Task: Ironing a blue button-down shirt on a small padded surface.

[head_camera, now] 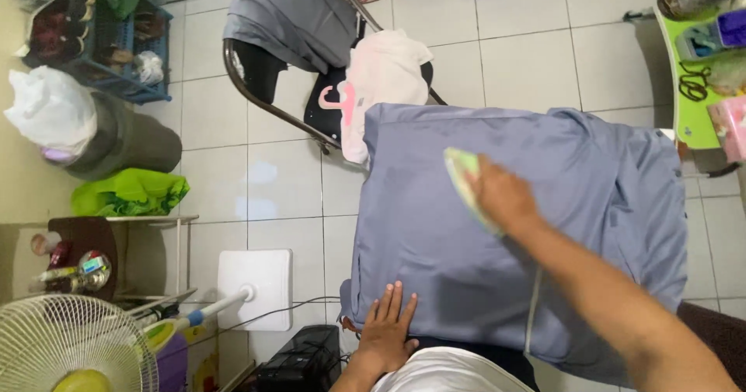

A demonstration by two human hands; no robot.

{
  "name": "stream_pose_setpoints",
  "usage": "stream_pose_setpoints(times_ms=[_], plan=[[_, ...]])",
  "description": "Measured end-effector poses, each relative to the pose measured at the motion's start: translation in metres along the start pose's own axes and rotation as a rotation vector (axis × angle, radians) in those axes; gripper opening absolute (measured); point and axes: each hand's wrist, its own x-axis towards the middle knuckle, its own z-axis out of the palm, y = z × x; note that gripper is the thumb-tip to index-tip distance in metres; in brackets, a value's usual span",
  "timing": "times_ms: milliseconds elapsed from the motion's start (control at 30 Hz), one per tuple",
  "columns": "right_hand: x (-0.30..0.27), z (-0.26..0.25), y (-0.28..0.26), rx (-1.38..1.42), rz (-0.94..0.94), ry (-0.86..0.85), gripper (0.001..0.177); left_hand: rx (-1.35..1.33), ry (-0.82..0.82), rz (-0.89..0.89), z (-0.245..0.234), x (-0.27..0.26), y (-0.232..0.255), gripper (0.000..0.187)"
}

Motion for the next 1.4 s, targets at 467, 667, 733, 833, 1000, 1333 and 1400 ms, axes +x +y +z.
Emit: stream_pose_setpoints(times_ms=[467,667,733,833,1000,1333,1400], plan=[[-0.036,-0.011,0.083,0.079,0.299,0.035,0.042,0.145,0.648,0.304,0.04,0.05,0.031,0.067],[-0.133,0.036,-0.001,-0.066,-0.16,0.072,0.04,0.15,0.627,0.401,0.056,0.036,0.041,0.059],[-0.131,0.032,0.021,-0.071,-0.136,0.039,0.045,0.179,0.58,0.401,0.065,0.032,0.036,0.06],[-0.108,0.017,0.068,-0.057,0.054,0.031,0.053,0.181,0.537,0.401,0.073,0.025,0.031,0.06],[-0.071,-0.019,0.128,-0.002,0.362,0.193,0.042,0.142,0.561,0.356,0.09,0.02,0.027,0.055],[-0.176,0.046,0.009,-0.098,-0.371,0.412,0.046,0.001,0.651,0.377,0.051,0.01,0.045,0.037],[-0.178,0.047,0.004,-0.147,-0.355,0.287,0.048,-0.003,0.617,0.366,0.04,0.012,0.047,0.034]])
